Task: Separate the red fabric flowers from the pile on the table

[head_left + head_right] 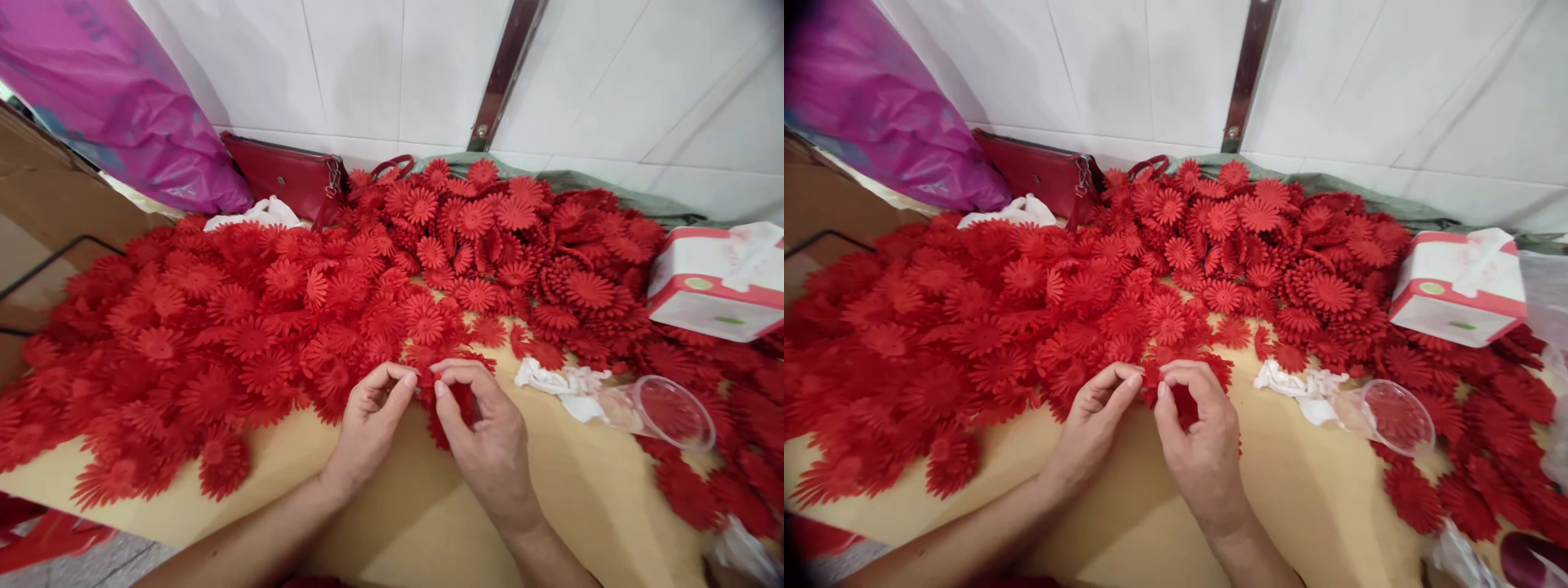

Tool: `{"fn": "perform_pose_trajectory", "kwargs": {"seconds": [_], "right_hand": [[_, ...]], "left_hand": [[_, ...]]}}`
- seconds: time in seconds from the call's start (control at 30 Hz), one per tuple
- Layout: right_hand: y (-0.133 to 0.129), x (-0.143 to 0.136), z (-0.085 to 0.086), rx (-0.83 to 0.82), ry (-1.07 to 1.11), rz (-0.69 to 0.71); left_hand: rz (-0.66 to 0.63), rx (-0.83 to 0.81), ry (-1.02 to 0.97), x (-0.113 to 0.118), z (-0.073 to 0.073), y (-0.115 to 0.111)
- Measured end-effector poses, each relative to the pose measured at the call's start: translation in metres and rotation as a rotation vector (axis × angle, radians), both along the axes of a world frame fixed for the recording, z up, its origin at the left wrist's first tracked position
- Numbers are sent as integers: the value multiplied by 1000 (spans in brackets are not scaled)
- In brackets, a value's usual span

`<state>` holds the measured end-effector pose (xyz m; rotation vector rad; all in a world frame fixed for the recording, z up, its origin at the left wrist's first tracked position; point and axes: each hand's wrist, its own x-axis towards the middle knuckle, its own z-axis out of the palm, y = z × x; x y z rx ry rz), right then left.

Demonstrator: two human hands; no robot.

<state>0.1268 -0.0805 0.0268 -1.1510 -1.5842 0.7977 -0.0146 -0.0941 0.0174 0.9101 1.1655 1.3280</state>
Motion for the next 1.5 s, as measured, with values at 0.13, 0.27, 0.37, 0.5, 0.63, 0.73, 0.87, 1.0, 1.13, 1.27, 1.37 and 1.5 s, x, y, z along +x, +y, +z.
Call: {"fn": "perform_pose_trajectory", "kwargs": {"seconds": [0.13,0.27,0.37,0.5,0.63,0.73,0.87,1.0,1.13,1.27,1.37,1.5], "right_hand": [[2,2,-5,-254,352,-53],[6,-1,-7,-343,697,-117],[7,-4,-6,-400,834,-125],[12,-1,-10,-398,847,-145],[22,13,-14,-378,894,-245],[27,20,-14,-398,912,-299],[28,19,-9,-482,988,-220],[25,15,-5,-530,961,-163],[23,15,-9,-448,828,-182],[21,14,-12,-415,796,-130],[19,14,-9,-379,693,-114],[16,15,-5,-322,385,-147]], "left_hand": [[37,-20,-127,0,-14,1],[56,-19,-219,2,-17,2],[94,2,-190,5,-12,1],[83,-8,-155,7,-10,0],[193,-9,-169,3,-14,1],[247,-13,-195,0,-15,2],[245,-32,-201,0,-12,4],[238,-38,-247,1,-10,4],[235,-32,-263,1,-12,4],[235,-41,-250,2,-12,4],[230,-41,-227,1,-13,4],[227,-35,-185,0,-16,3]]}}
